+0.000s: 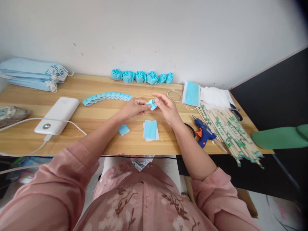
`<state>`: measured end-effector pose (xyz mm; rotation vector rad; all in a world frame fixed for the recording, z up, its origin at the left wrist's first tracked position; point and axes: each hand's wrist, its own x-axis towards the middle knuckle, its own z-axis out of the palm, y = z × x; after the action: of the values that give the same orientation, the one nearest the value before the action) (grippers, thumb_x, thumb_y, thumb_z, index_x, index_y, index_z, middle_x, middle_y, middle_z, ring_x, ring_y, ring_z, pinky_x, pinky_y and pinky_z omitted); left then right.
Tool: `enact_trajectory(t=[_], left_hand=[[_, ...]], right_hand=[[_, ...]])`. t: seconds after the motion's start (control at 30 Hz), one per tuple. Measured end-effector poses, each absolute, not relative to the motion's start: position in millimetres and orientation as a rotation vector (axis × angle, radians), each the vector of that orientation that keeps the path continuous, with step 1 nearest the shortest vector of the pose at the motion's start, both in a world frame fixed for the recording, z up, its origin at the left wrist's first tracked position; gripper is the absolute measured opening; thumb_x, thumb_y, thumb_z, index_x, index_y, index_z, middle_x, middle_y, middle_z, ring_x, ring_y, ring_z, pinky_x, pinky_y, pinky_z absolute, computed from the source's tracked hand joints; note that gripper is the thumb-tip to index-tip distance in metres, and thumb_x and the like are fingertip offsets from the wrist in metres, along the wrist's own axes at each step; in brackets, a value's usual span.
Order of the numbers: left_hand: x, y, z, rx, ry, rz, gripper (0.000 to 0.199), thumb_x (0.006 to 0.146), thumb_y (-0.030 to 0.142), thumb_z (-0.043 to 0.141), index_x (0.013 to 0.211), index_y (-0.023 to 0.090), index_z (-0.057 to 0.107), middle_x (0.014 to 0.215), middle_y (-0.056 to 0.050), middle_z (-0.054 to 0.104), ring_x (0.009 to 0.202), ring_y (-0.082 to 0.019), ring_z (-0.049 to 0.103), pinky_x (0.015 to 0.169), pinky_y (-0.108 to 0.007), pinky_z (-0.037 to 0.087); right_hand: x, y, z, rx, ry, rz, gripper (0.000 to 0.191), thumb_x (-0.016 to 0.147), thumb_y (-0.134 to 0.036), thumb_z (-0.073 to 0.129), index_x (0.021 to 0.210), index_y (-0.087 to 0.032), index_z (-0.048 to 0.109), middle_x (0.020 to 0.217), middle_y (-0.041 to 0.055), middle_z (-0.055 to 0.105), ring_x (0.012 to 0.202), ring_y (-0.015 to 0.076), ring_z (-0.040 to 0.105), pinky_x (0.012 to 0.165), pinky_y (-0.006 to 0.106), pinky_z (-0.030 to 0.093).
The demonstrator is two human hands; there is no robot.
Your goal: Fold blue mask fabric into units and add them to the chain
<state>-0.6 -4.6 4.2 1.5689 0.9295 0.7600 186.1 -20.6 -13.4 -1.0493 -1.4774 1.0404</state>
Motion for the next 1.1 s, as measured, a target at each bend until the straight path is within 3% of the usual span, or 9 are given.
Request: enact_trajectory(t=[0.37, 0.6, 0.87, 1.1], left_hand=[[0.9, -3.1, 0.8, 1.598, 0.971, 0.768, 0.035, 0.074, 0.043, 0.071, 0.057, 0.016, 0.059, 0.053, 0.001, 0.053, 0.053, -0.008, 0.046, 0.052, -0.022, 0.035], [-1.0, -2.7, 3.0, 1.521, 0.967, 0.834, 0.043, 0.078, 0.055, 0.068, 0.061, 0.015, 0.062, 0.057, -0.001, 0.057, 0.055, -0.009, 0.049, 0.052, -0.022, 0.036], [0.5, -5.7, 5.9, 1.483, 1.023, 0.860, 0.030, 0.078, 0.042, 0.068, 0.065, 0.015, 0.063, 0.061, -0.001, 0.060, 0.055, -0.008, 0.048, 0.054, -0.022, 0.038], [0.6, -5.0, 3.8, 1.537, 0.984, 0.797, 0.040, 0.080, 0.051, 0.066, 0.062, 0.015, 0.063, 0.057, -0.001, 0.057, 0.054, -0.008, 0.049, 0.051, -0.021, 0.037]], right_hand=[[185.3, -15.5, -21.1, -1.036, -1.520, 1.112, 0.045, 0.081, -0.043, 0.071, 0.121, -0.023, 0.064, 0.090, 0.0010, 0.070, 0.075, 0.0132, 0.062, 0.073, 0.029, 0.056], [186.9, -13.3, -22.3, -1.028, -1.494, 1.076, 0.043, 0.080, -0.041, 0.071, 0.119, -0.024, 0.064, 0.084, -0.0014, 0.066, 0.073, 0.0129, 0.060, 0.071, 0.028, 0.055], [187.1, -13.3, -23.6, -1.027, -1.507, 1.081, 0.041, 0.081, -0.039, 0.070, 0.119, -0.024, 0.064, 0.086, -0.0012, 0.065, 0.074, 0.0136, 0.060, 0.072, 0.029, 0.054], [187.4, -12.5, -24.5, -1.044, -1.512, 1.031, 0.041, 0.082, -0.039, 0.069, 0.119, -0.023, 0.065, 0.085, -0.0010, 0.067, 0.074, 0.0134, 0.061, 0.072, 0.029, 0.053]])
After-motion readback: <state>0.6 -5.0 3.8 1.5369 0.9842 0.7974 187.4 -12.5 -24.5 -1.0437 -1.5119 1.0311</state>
